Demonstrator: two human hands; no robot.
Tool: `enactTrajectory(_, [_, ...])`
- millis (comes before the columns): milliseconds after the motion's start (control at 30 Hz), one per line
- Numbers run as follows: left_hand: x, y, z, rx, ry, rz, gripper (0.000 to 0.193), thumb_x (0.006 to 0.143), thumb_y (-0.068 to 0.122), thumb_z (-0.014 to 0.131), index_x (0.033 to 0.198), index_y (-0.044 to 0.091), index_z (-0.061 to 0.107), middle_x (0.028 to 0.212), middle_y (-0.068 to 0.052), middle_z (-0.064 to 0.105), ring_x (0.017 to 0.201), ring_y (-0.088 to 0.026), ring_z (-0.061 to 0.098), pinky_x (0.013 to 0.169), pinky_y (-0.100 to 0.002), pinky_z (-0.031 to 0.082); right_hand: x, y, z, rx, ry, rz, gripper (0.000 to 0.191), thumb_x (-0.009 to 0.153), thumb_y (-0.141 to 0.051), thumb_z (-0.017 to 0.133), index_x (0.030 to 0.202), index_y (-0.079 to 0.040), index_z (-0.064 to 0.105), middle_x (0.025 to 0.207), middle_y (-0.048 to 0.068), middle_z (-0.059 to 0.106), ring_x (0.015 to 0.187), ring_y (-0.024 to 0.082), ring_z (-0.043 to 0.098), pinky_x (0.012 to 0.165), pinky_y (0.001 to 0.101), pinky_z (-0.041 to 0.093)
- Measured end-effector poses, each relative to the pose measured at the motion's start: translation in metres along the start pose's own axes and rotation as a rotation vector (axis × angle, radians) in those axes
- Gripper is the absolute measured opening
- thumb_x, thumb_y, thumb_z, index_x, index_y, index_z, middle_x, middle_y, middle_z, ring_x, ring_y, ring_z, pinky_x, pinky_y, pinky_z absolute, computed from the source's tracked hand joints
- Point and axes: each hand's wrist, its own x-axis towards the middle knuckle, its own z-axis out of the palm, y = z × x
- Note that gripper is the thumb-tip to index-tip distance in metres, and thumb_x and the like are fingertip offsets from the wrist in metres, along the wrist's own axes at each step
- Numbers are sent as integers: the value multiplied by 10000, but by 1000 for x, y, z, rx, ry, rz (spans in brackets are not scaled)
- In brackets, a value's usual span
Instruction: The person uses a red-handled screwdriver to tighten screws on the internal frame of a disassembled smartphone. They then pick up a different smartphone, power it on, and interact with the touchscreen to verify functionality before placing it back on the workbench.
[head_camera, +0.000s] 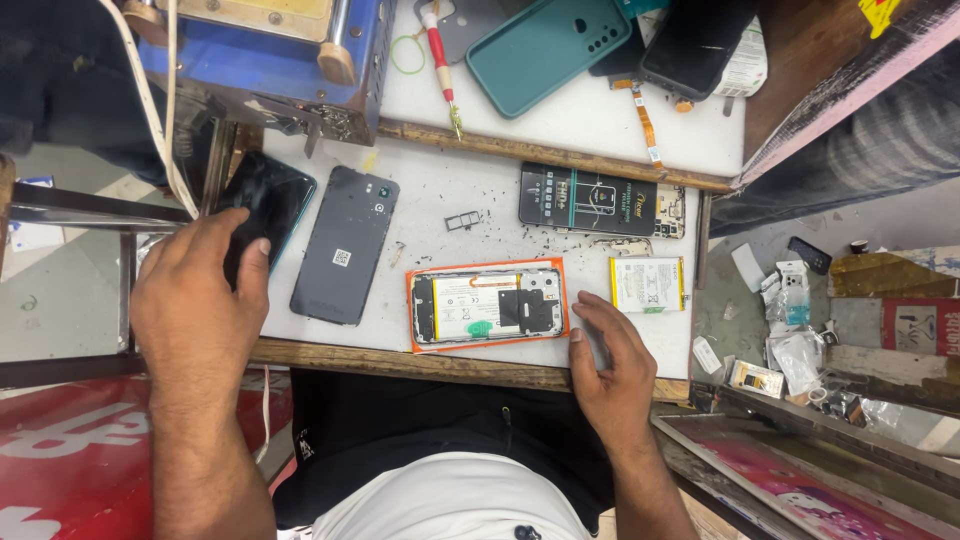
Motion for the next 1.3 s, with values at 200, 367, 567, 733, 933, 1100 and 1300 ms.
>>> enactTrajectory(200, [-4,-10,-2,-40,102,-18,210,1030,122,729,1235,77,729,1150,-110,743,1070,-305,700,975,-429,554,0,2,1,2,-3,26,262,924,-33,660,1185,-32,685,1281,173,716,1225,313,697,1024,387,548])
enactTrajectory(367, [-6,-19,-1,-37,153,-33,186,1043,108,712,1226,83,736,1125,-108,751,1038,-297,713,967,-418,560,2,1,1,6,8,23,265,919,-43,668,1183,-33,692,1270,169,720,1220,312,698,1018,389,547])
enactTrajectory(567, [-7,-21,1,-33,143,-53,171,1072,114,710,1238,91,740,1102,-85,759,1025,-254,735,947,-385,578,2,4,2,11,-14,34,264,925,-51,662,1188,-40,689,1273,165,716,1222,308,694,1006,389,559])
enactTrajectory(733, [1,2,-1,-93,133,-5,157,1064,107,723,1219,95,748,1132,-96,758,1022,-263,736,921,-379,583,0,5,2,25,-17,42,261,932,-51,660,1192,-43,687,1269,165,715,1216,304,696,997,388,564])
enactTrajectory(933, [30,57,14,-198,63,246,259,954,107,741,1208,60,718,1116,-131,739,996,-326,708,869,-423,577,2,1,1,23,-12,42,259,922,-39,661,1180,-41,690,1257,162,721,1211,305,699,1001,383,560])
enactTrajectory(1100, [70,111,45,-188,-49,430,295,923,159,714,1202,66,689,998,-120,706,891,-322,698,760,-441,577,4,-3,1,35,-1,33,259,918,-27,663,1175,-36,692,1252,161,724,1202,307,702,1000,383,556])
enactTrajectory(1300, [132,143,100,-15,-221,244,250,944,251,697,1117,71,685,1056,-197,633,832,-376,701,665,-471,588,4,-2,-1,51,37,35,258,908,-40,668,1164,-38,701,1241,161,731,1176,310,711,986,379,558])
